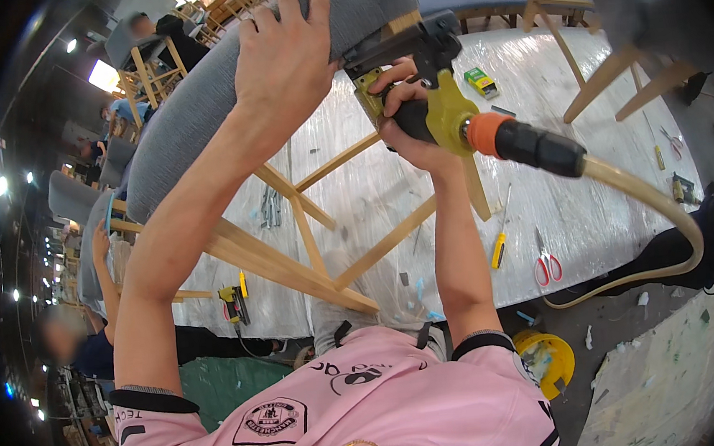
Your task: The person upholsters a wooden chair with gray fabric. They cut excess fabric with scissors, fold and tuck the edges, and secure the fabric using a staple gun and a screwdriver. The chair is rotated to access different sides during the process.
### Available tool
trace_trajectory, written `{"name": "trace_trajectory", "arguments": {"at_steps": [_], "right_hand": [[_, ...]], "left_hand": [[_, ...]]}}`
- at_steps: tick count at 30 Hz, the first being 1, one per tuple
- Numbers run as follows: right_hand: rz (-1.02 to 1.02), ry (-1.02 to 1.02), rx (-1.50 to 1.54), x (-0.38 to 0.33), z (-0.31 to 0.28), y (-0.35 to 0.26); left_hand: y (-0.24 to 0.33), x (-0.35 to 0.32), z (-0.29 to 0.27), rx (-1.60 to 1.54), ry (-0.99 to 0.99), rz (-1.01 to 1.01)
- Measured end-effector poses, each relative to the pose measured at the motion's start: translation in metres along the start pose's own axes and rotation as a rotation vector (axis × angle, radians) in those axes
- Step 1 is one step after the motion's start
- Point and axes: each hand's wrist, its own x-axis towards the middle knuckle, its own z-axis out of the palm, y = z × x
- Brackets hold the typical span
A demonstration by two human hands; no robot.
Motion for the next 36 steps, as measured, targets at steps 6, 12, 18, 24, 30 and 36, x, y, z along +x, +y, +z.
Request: {"name": "trace_trajectory", "arguments": {"at_steps": [6,12,18,24,30,36], "right_hand": [[0.012,0.006,0.067,0.01,0.006,-0.009],[0.037,0.041,0.045,-0.006,0.004,-0.007],[0.03,0.08,0.064,-0.009,-0.001,0.0],[0.019,-0.011,0.088,-0.001,0.006,-0.01],[-0.013,0.003,0.078,0.01,0.019,-0.016],[0.025,0.009,0.143,-0.003,0.022,-0.016]], "left_hand": [[-0.022,0.0,0.014,-0.259,-0.027,0.079],[-0.026,0.009,-0.016,-0.393,-0.209,-0.097],[0.001,0.01,-0.021,-0.217,-0.194,-0.145],[0.004,0.008,-0.001,-0.106,-0.148,-0.126],[-0.005,0.0,-0.007,-0.006,-0.197,0.012],[-0.104,0.02,0.018,-0.814,-0.417,0.083]]}}
